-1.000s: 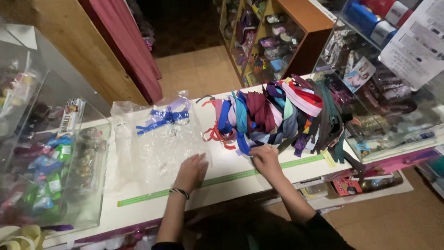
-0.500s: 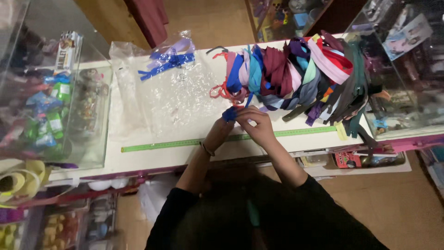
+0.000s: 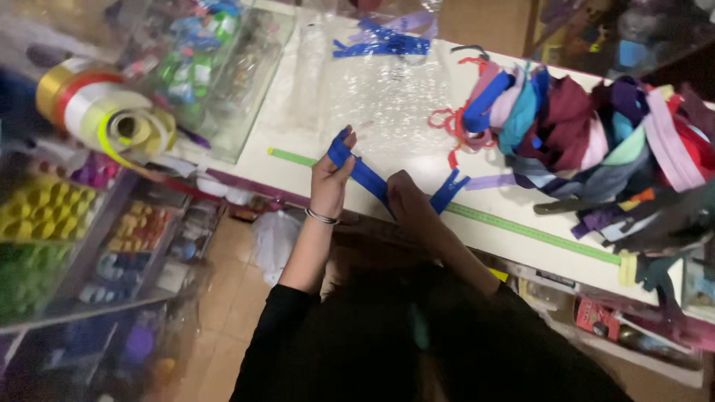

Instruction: The person measures zippers against a ruler on a glass counter and organizes them.

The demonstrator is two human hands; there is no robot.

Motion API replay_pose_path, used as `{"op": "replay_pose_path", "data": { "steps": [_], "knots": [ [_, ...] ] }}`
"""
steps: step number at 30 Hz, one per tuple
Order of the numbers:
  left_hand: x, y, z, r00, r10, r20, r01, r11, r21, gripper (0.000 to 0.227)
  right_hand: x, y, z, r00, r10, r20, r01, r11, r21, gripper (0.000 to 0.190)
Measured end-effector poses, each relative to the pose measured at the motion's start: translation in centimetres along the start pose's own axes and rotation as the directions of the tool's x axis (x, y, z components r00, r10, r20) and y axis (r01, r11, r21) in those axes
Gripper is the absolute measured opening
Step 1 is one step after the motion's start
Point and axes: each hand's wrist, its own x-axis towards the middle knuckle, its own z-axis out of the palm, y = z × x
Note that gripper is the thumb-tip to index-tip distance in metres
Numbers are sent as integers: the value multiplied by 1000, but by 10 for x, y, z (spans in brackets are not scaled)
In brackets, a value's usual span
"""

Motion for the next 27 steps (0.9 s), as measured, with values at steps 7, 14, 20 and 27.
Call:
{"op": "replay_pose_path", "data": {
  "steps": [7,14,20,27],
  "knots": [
    [-12,-8,-79,920,-120,-373,100,992,-74,25,18,4,-9,981,42,188,-6,981,-192,13],
    [-7,-7,-140,846,-78,-528,20,993,-115,21,22,-5,-78,804,434,406,-298,886,-355,39],
    [6,-20,-153,851,-63,-521,96,995,36,16,0,63,-128,875,427,-228,-366,892,265,23],
    [-21,66,-35,619,-541,569,323,836,443,46,-3,54,-157,616,379,-691,-87,904,419,50]
  ]
}}
